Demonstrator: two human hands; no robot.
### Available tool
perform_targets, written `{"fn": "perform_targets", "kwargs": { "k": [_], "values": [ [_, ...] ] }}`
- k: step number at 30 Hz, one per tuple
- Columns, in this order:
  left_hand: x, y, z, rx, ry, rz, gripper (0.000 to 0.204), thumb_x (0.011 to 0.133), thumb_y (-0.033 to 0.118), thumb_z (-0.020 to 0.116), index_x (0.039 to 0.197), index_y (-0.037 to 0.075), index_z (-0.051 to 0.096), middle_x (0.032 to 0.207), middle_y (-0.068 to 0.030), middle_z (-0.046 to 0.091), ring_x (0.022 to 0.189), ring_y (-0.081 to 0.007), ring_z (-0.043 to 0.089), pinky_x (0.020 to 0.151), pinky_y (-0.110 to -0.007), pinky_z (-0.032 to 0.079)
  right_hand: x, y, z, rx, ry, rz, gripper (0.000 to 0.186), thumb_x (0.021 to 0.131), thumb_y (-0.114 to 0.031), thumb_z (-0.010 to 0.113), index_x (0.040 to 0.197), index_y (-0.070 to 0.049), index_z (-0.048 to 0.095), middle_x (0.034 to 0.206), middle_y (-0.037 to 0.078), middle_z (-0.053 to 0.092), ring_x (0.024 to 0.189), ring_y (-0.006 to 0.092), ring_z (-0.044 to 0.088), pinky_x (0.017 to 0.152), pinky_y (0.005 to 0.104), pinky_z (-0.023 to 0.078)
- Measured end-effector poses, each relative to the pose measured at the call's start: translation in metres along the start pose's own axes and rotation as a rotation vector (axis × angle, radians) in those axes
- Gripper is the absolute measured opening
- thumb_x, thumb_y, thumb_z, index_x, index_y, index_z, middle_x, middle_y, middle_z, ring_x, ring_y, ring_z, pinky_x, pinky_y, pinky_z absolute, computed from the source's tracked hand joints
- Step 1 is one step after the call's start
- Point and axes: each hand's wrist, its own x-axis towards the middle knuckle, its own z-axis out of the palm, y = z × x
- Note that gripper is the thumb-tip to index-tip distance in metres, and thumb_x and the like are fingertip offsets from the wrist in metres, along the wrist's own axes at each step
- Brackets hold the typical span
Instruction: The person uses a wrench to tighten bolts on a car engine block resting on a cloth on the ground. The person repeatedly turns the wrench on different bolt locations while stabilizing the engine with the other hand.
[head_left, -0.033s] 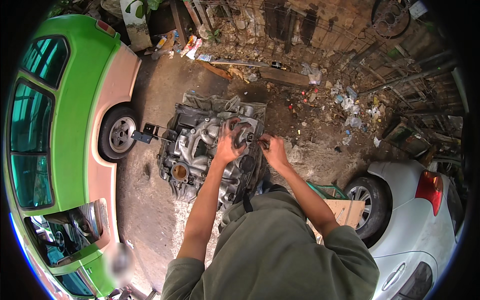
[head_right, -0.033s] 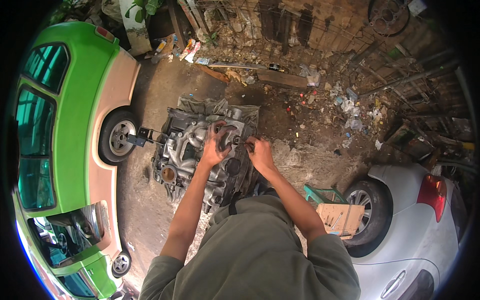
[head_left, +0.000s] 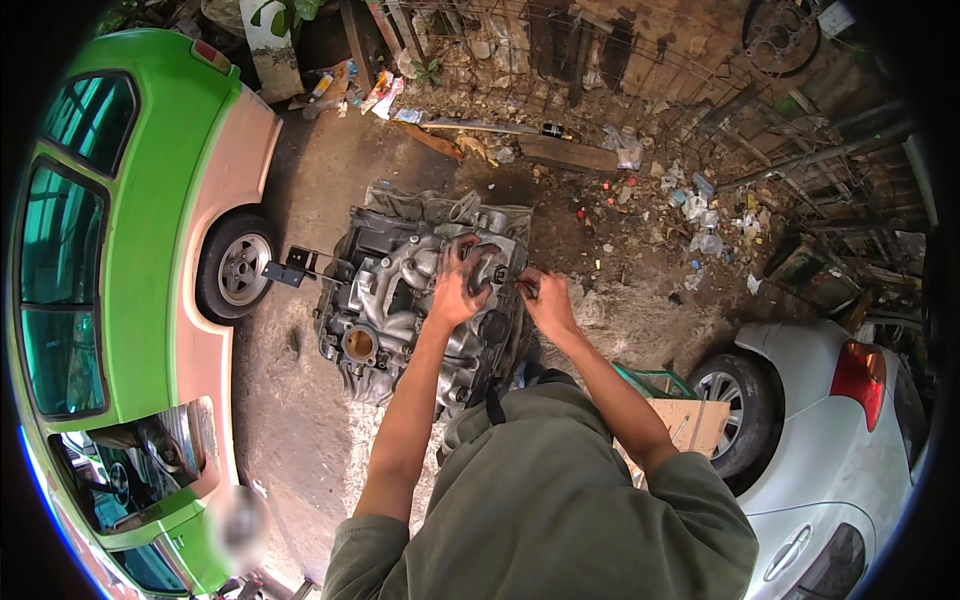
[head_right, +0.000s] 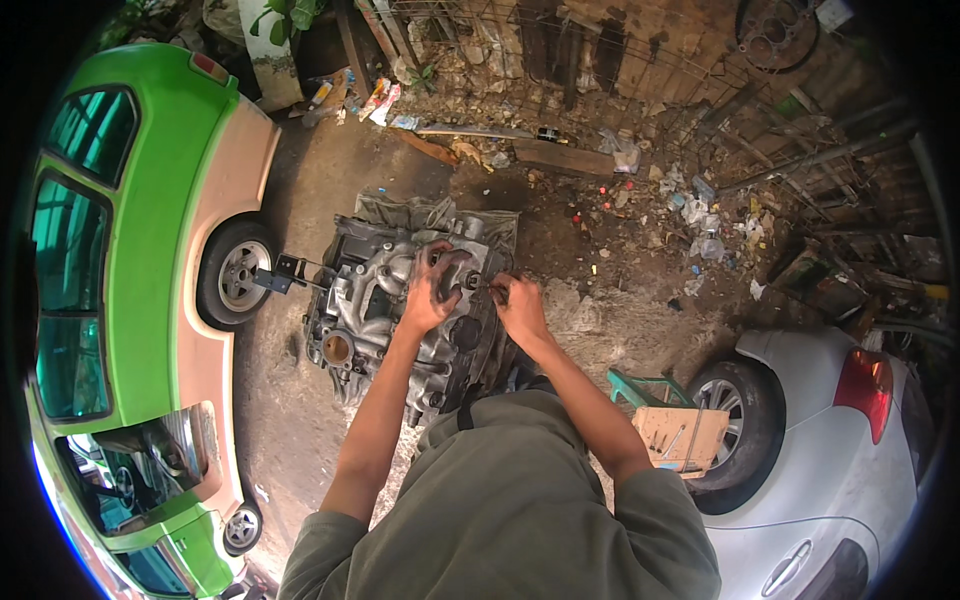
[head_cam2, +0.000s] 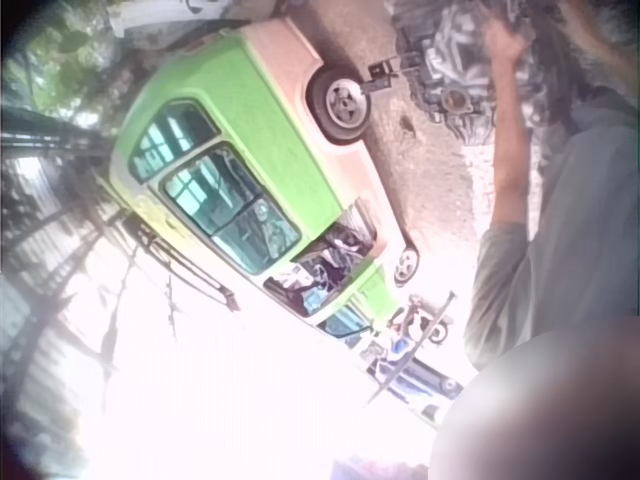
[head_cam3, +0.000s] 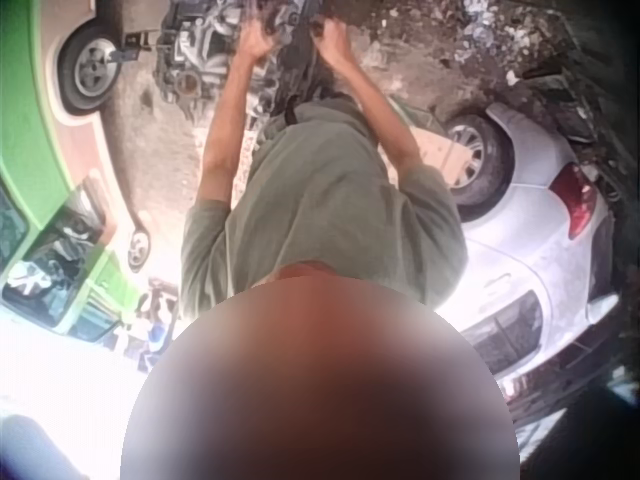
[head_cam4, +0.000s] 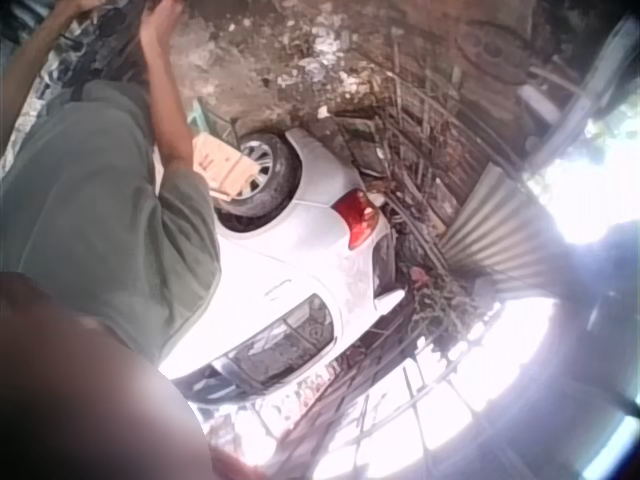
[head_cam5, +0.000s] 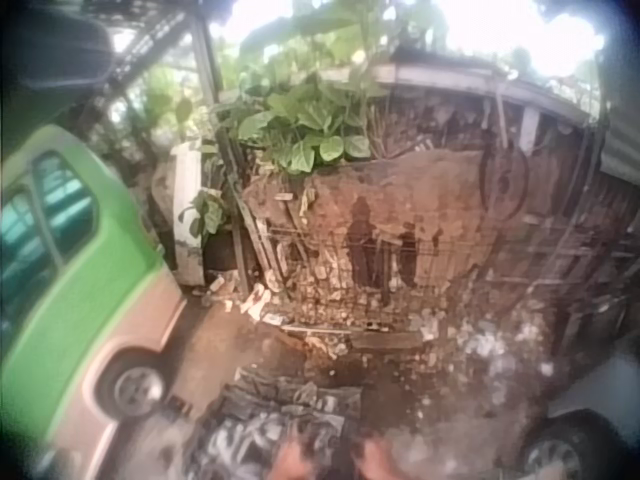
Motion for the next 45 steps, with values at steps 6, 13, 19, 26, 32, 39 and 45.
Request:
{"fn": "perform_targets", "kwargs": {
  "k": [6,13,19,26,32,39,45],
  "values": [
    [0.007,-0.01,0.005,-0.037,0.053,0.013,0.058,0.067,0.015,0.06,0.125,0.013,0.063,0.128,-0.0168,0.051,0.123,-0.0408,0.048,0.107,-0.05,0.04,-0.008,-0.017,-0.001,0.037,-0.078,0.159,0.018,0.081,0.001,0.074,0.098,0.003,0.069,0.088,0.02,0.071,0.085,0.0348,0.072,0.075,0.041,0.055],
    [0.006,-0.01,0.004,-0.022,0.06,0.011,0.056,0.068,0.015,0.06,0.124,0.013,0.063,0.128,-0.0164,0.051,0.122,-0.0409,0.048,0.107,-0.051,0.039,-0.018,-0.023,0.005,0.147,-0.167,0.315,0.02,0.083,-0.001,0.072,0.101,0.001,0.065,0.088,0.02,0.072,0.087,0.0344,0.073,0.077,0.0403,0.055],
    [0.006,-0.01,0.005,-0.017,0.071,0.01,0.055,0.069,0.017,0.061,0.124,0.013,0.063,0.127,-0.0159,0.051,0.121,-0.0405,0.048,0.107,-0.051,0.04,-0.007,0.004,-0.002,0.083,-0.012,0.26,0.016,0.087,0.001,0.073,0.102,0.002,0.067,0.088,0.016,0.072,0.084,0.024,0.073,0.074,0.0387,0.056],
    [0.007,-0.009,0.005,-0.022,0.073,0.019,0.056,0.069,0.015,0.061,0.125,0.014,0.063,0.127,-0.0153,0.051,0.121,-0.0402,0.048,0.107,-0.051,0.04,0.001,0.021,-0.004,0.015,-0.003,0.096,0.015,0.088,0.001,0.072,0.103,0.003,0.069,0.092,0.019,0.073,0.089,0.0318,0.073,0.076,0.0409,0.056],
    [0.007,-0.008,0.006,0.0,0.072,0.021,0.056,0.067,0.011,0.06,0.123,0.012,0.064,0.128,-0.0166,0.051,0.122,-0.0409,0.048,0.105,-0.051,0.042,0.009,0.02,-0.003,0.013,-0.017,-0.015,0.02,0.086,0.001,0.071,0.106,0.001,0.07,0.097,0.023,0.072,0.093,0.0413,0.07,0.08,0.0466,0.056],
    [0.007,-0.009,0.006,0.0,0.072,0.007,0.055,0.069,0.014,0.059,0.124,0.013,0.063,0.126,-0.0168,0.052,0.121,-0.0409,0.049,0.106,-0.051,0.041,0.013,0.019,-0.005,-0.079,-0.043,-0.001,0.02,0.086,-0.002,0.072,0.106,-0.002,0.071,0.092,0.025,0.068,0.088,0.043,0.068,0.077,0.0487,0.054],
    [0.007,-0.01,0.006,-0.033,0.093,0.033,0.054,0.069,0.013,0.058,0.123,0.012,0.064,0.126,-0.0171,0.052,0.121,-0.0409,0.049,0.106,-0.051,0.041,0.01,0.019,-0.006,-0.056,-0.037,-0.053,0.021,0.086,0.004,0.07,0.106,0.003,0.072,0.101,0.024,0.073,0.093,0.0393,0.072,0.077,0.0438,0.058]
  ]
}}
